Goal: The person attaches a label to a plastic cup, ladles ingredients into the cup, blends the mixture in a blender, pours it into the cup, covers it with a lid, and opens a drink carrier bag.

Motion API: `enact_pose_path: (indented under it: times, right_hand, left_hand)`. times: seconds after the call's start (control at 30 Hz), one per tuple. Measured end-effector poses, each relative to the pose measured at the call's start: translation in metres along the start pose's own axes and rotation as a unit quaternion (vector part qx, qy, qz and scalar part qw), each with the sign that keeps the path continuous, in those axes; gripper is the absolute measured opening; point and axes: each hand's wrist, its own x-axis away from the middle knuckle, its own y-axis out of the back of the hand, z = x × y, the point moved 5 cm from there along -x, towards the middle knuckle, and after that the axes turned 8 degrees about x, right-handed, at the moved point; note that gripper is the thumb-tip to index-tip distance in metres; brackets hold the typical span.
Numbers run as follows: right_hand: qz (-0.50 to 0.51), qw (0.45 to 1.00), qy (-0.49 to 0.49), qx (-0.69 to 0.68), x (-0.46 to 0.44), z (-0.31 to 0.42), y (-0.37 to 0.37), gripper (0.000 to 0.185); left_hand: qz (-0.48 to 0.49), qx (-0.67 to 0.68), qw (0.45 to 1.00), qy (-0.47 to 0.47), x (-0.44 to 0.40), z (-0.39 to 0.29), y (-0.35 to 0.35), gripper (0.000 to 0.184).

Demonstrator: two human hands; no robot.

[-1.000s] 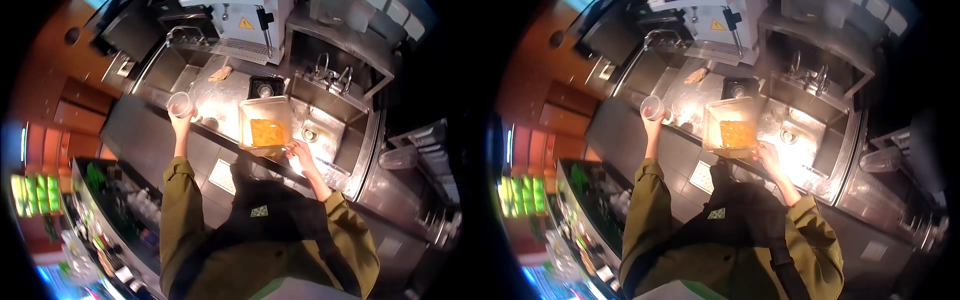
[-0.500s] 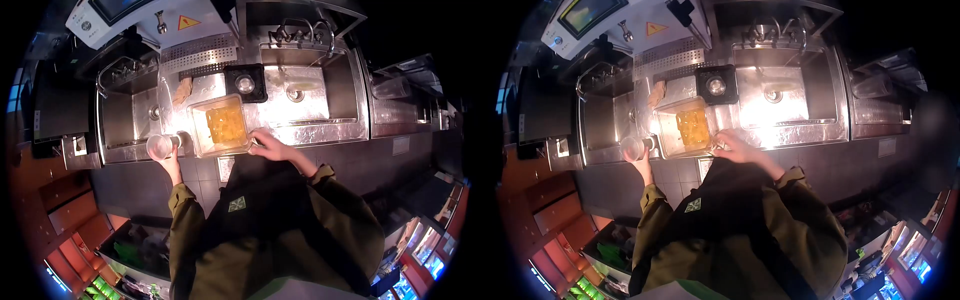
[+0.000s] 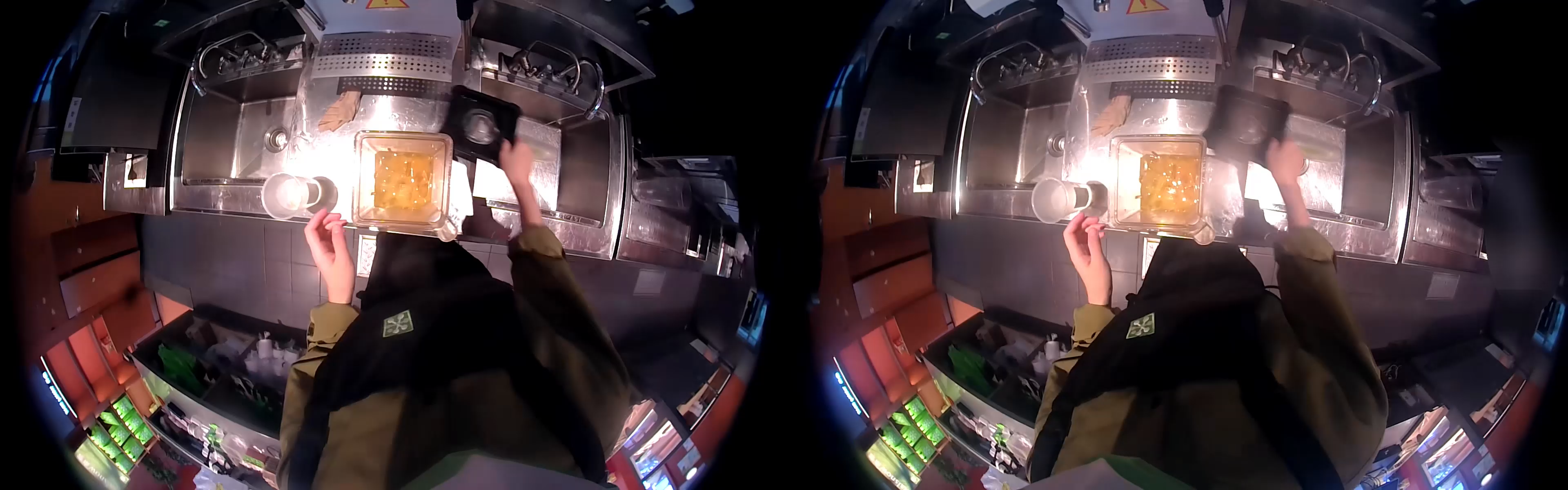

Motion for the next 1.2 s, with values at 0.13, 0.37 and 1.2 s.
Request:
enact_pose_path:
  times: [0.13, 0.37, 1.2]
  right_hand:
    - [-0.062, 0.992, -0.01, -0.106, 0.071, 0.008, 0.129, 0.028]
    - [-0.009, 0.988, 0.098, -0.12, 0.158, 0.134, 0.153, 0.029]
    - [-0.137, 0.95, 0.278, 0.037, 0.101, 0.207, 0.13, 0.06]
  left_hand:
    - [0.051, 0.026, 0.998, -0.028, -0.028, -0.022, -0.005, 0.026]
    - [0.207, -0.035, 0.965, -0.158, -0.113, -0.065, -0.063, 0.029]
    - [0.265, -0.401, 0.795, -0.371, -0.083, -0.036, -0.108, 0.06]
